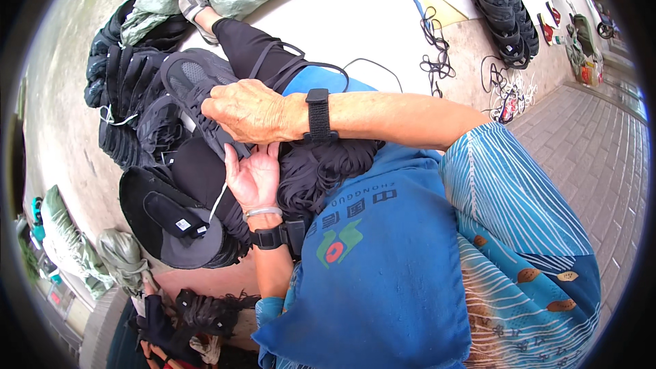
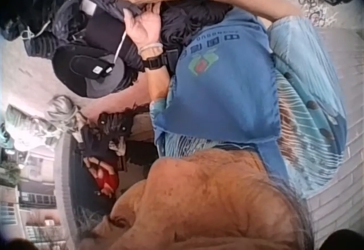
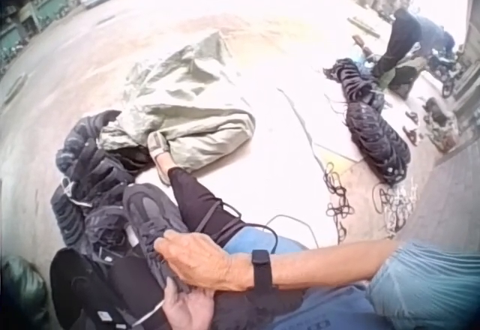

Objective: Insert and thread laces through the eyelets of black sneakers.

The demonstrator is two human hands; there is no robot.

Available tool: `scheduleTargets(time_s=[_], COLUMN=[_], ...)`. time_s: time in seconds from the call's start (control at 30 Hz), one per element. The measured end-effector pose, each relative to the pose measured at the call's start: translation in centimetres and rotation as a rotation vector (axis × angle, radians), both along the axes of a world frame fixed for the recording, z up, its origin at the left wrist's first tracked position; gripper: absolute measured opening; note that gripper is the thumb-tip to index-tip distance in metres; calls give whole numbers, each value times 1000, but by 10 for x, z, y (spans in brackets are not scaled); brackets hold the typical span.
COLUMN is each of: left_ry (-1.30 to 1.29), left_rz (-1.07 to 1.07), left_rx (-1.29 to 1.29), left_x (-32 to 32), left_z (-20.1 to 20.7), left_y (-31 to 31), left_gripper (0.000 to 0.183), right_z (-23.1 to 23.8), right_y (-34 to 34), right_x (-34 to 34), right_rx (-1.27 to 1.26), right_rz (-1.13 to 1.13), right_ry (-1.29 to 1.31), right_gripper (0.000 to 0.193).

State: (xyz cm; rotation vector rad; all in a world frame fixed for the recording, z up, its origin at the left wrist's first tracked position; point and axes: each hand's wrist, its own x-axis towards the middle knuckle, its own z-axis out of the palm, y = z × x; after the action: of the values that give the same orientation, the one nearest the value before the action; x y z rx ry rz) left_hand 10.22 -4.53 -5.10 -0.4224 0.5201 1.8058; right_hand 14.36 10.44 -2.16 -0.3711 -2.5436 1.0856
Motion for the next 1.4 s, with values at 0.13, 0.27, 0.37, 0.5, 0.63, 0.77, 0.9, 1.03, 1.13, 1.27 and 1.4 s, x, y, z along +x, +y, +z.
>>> scheduleTargets(time_s=[0.13, 0.27, 0.37, 0.5, 0.63, 0.77, 0.9, 1.03, 1.13, 1.27, 1.4], left_ry=[2, -16, 20, 77, 181, 228, 303, 320, 317, 186, 111], left_rz=[-4, 13, -42, -18, -54, -134, -207, -204, -195, -148, -135], left_rx=[0, 19, 102, 9, 34, 103, 217, 192, 164, 208, -53], left_x=[-1, -2, -5, -1, 0, -7, -21, -14, -13, -4, 3], left_z=[-1, -2, -6, -14, -18, -32, -65, -42, -32, -7, 18], left_y=[1, 2, -4, -5, -9, -14, -17, -2, -9, -4, -11], left_gripper=[54, 49, 46, 40, 47, 47, 44, 42, 40, 37, 33], right_z=[7, 13, 17, 10, 8, 13, 16, 26, 46, 11, 1], right_y=[4, 4, -5, -9, -19, -25, -29, -27, -33, -21, -17], right_x=[1, -4, -10, -14, -16, -19, -21, -17, -13, -30, -43], right_rx=[197, 425, 504, 604, 857, 889, 858, 801, 956, 895, 496], right_rz=[12, 77, 75, 40, 9, 9, 36, 52, 94, 113, 19], right_ry=[140, 30, 45, 97, 82, -29, -111, -185, -199, -248, 86], right_gripper=[7, 9, 9, 12, 13, 12, 12, 12, 16, 17, 17])
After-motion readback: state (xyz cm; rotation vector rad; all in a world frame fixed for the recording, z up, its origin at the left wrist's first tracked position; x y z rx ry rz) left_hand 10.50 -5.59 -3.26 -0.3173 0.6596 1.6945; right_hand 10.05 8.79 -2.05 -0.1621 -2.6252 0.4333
